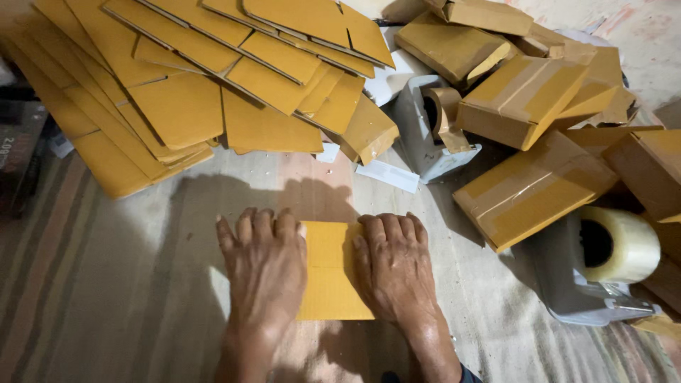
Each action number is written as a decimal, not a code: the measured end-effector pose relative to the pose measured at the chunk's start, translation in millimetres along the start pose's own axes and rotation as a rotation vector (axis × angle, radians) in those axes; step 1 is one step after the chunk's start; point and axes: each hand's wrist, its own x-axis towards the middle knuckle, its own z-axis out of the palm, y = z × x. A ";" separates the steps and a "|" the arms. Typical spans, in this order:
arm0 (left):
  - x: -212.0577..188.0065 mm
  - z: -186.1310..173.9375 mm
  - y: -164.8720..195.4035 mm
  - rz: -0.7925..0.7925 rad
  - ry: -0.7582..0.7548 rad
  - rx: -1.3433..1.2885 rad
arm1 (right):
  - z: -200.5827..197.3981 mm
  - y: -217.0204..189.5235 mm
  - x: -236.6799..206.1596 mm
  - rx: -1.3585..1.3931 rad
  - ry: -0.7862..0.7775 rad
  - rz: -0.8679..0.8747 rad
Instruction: The person picks flat yellow cardboard box blanks one at a time from a pile, folds up the sides and flaps to form small boxes, presses the folds flat with both hands, and sets the finished boxes on the pile of completed boxes beside them.
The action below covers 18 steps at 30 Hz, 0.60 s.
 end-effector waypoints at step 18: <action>-32.1 -2.5 -6.3 0.375 0.113 -0.374 | -7.4 -1.5 -19.3 -0.132 -0.212 -0.095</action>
